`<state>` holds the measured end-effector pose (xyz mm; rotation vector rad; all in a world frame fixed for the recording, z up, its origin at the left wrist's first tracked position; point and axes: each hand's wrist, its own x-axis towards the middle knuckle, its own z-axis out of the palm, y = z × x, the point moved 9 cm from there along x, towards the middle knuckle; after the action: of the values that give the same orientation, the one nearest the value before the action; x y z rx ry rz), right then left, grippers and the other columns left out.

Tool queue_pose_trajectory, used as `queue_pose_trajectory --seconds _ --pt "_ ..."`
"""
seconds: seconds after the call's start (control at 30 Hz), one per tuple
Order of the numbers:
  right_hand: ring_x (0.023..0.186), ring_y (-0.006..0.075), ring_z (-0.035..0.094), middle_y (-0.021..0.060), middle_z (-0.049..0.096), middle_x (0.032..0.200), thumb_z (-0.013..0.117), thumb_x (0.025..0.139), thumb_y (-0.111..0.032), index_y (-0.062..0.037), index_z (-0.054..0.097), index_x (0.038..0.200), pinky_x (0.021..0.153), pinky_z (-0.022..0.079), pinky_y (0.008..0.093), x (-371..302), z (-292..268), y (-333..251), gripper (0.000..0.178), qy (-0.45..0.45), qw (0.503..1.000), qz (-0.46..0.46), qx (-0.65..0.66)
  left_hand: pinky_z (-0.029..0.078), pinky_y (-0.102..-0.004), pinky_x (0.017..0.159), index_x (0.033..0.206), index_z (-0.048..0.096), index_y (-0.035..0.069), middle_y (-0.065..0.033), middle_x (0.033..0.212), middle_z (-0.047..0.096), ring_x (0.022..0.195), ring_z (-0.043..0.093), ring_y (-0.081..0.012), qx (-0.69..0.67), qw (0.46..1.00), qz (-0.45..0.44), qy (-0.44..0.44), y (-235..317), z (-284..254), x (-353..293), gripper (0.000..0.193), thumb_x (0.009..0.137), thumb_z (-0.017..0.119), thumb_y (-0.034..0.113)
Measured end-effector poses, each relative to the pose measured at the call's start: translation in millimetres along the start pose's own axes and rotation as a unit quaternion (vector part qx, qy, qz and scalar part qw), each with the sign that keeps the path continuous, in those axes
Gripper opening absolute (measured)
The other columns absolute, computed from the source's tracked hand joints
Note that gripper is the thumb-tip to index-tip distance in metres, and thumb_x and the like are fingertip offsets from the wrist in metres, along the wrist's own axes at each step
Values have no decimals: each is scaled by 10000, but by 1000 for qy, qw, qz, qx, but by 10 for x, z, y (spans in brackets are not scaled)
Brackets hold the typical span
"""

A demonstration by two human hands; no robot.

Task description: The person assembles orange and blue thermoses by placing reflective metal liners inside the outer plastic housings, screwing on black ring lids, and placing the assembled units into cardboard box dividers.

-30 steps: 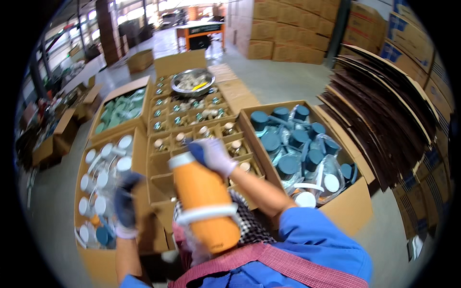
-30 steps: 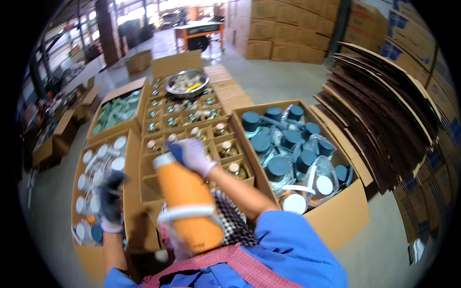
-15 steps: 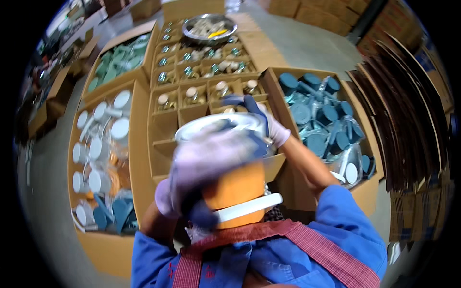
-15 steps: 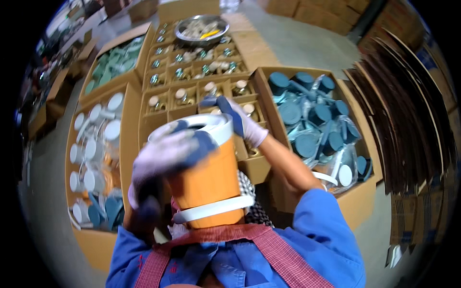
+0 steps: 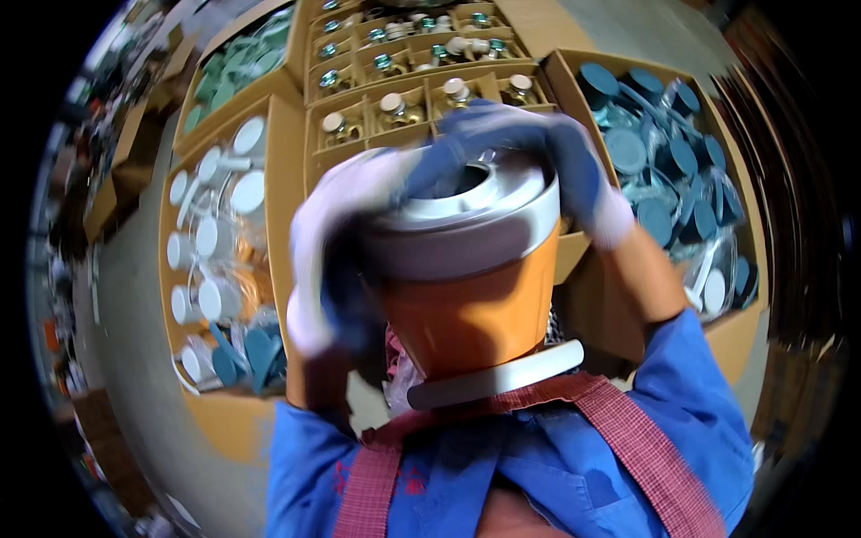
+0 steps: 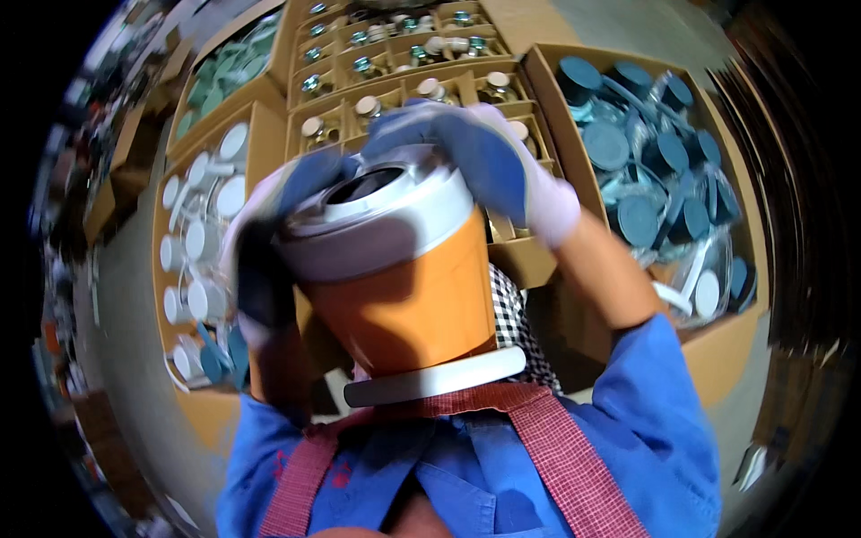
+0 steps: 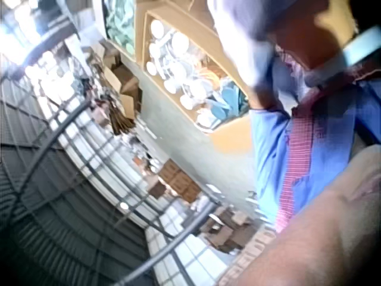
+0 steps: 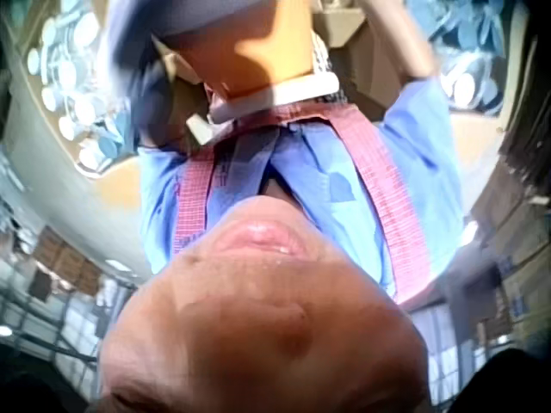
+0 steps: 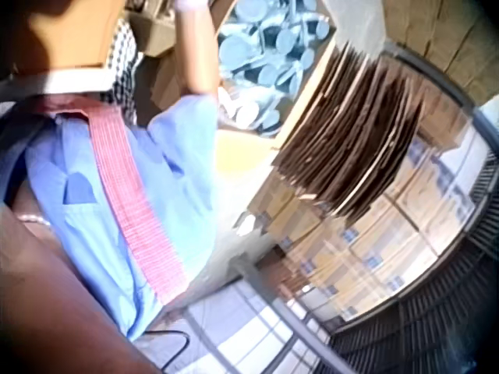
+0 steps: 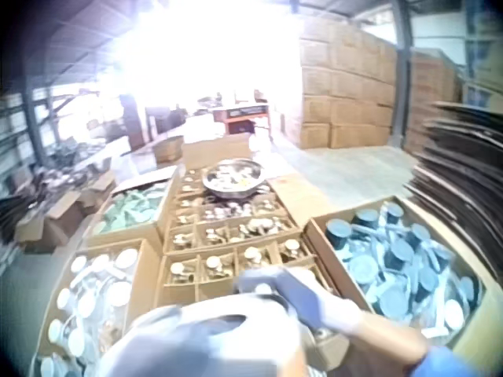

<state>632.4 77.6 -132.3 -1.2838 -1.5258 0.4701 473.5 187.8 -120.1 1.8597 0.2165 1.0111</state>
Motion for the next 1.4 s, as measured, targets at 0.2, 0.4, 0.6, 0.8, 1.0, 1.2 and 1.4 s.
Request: queue_pose_trajectory --seconds 0.2,0.4,0.6,0.8,1.0,1.2,1.4 --pt "850 240 665 131 699 957 556 882 -141 -37 651 1137 794 519 301 3 -18 -205 291 48 991 -114 -46 343 -392 1094 1325 475 -97 -207 1334 532 1255 492 -281 91 991 -54 81 -221 -380 -135 558 991 367 337" --pt "861 165 660 95 709 987 506 941 -204 -32 620 1174 800 511 287 -2 -24 283 311 105 987 -111 56 307 -434 1120 1423 365 -36 -202 1462 384 1333 410 -306 -93 989 -117 2 -361 -845 -137 661 989 341 462" --pt "795 113 627 37 703 882 418 999 -455 -3 648 1153 754 498 266 13 9 1322 530 176 940 135 258 416 -369 1022 1381 483 50 -152 1372 515 1221 535 -266 160 970 146 -107 364 353 526 574 867 642 249" --pt "903 316 637 185 625 971 596 910 -312 -76 602 1113 758 512 391 -1287 -219 2187 311 -35 856 251 -452 352 -319 1111 1359 464 -43 -144 1332 529 1237 510 -194 -73 972 -181 128 -1837 -1077 456 436 1007 428 213" --pt "989 374 597 223 574 1048 611 835 -130 -126 556 1229 844 491 463 -1457 -253 2066 398 -121 851 258 -441 476 -320 893 1128 646 39 -89 1168 588 1047 574 -222 -10 947 -276 164 -1954 -381 -122 337 858 678 239" --pt "711 281 619 127 572 836 727 773 -117 -146 648 1146 649 492 384 -99 -752 -1448 383 145 836 -123 -514 445 -392 1001 1346 477 73 -144 1392 476 1213 503 -309 -254 920 -238 -181 -1008 550 -153 567 926 493 455" --pt "898 295 658 150 632 1033 749 788 -269 -48 670 1037 746 532 363 -381 -31 -2372 343 34 850 -214 -481 403 -459 1067 1453 353 93 -151 1434 439 1259 480 -336 -598 767 -105 -205 314 874 559 835 895 343 715"
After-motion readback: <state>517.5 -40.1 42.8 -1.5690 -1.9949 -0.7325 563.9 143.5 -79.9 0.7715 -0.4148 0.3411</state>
